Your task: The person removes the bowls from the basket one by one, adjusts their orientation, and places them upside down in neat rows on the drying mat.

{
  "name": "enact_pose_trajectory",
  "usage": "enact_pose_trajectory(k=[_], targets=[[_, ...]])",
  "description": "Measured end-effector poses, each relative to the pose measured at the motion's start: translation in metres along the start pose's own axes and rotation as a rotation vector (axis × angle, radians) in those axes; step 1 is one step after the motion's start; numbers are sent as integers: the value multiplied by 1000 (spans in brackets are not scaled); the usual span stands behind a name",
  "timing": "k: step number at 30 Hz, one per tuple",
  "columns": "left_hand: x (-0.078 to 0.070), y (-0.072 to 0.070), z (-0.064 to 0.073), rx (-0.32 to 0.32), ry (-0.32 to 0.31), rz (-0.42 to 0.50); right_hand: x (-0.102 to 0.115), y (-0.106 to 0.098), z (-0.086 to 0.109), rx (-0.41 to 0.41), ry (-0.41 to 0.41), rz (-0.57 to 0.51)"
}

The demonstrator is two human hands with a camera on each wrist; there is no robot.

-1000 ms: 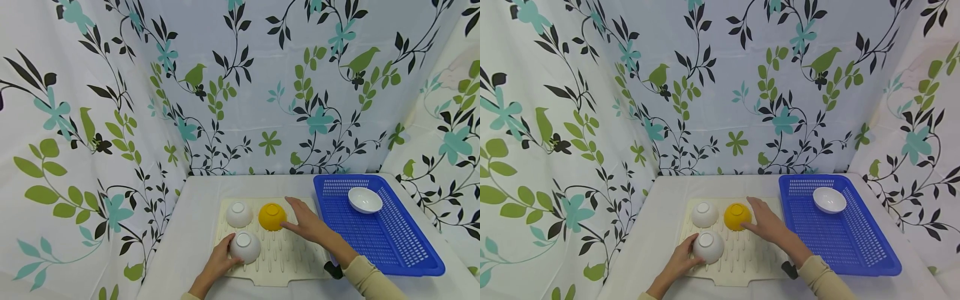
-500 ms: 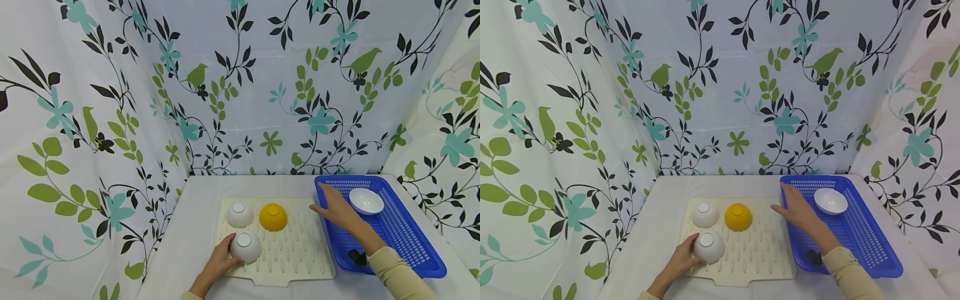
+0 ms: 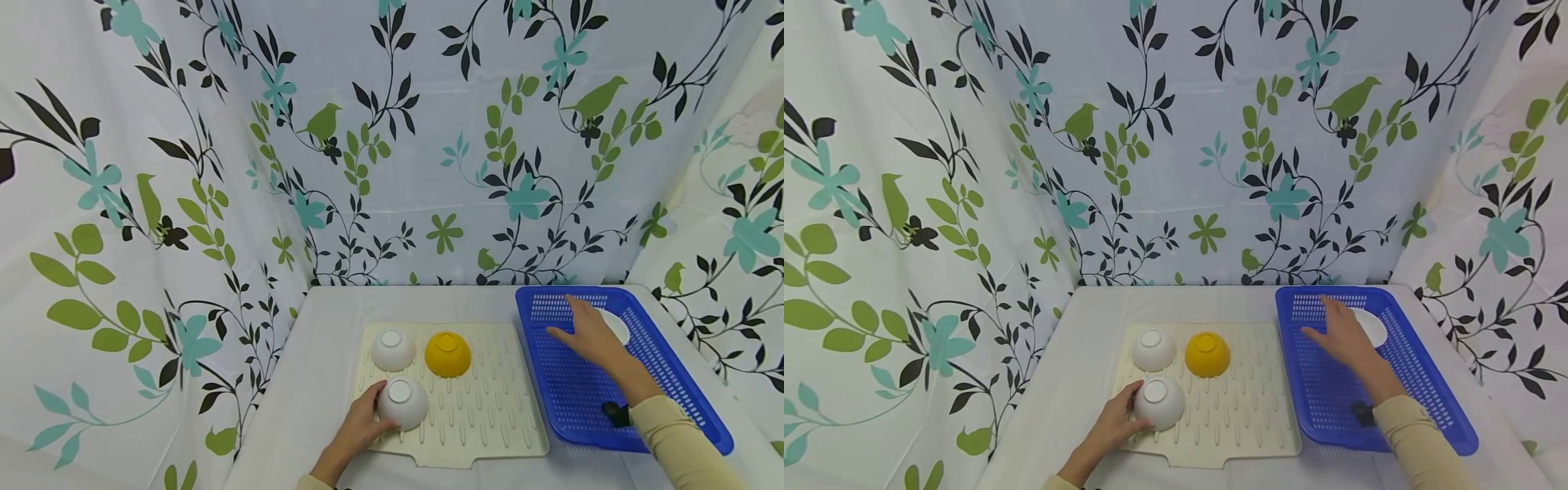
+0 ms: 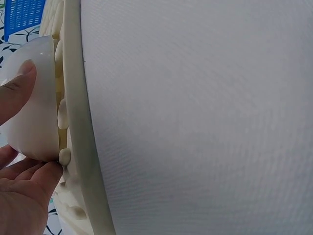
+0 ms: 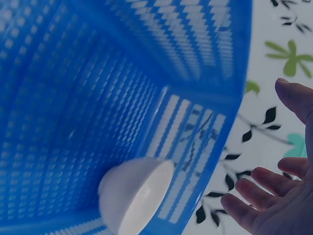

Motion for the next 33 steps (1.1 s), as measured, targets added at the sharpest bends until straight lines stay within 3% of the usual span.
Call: enact_pose_trajectory(k=[13, 33], targets=[[0, 0, 1, 1, -7, 1, -61, -1, 5, 15, 107, 59], [-1, -1, -1, 16, -7, 10, -119, 15, 2, 58, 233, 47]])
Point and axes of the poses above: each hand's wrist, its own z-axis away from the middle knuckle, its own y-axis out of the palm, x = y × z, the point moved 9 cm from there along -z, towards the middle knuckle, and after that the axes turned 6 degrees about -y, right-handed, at the moved point
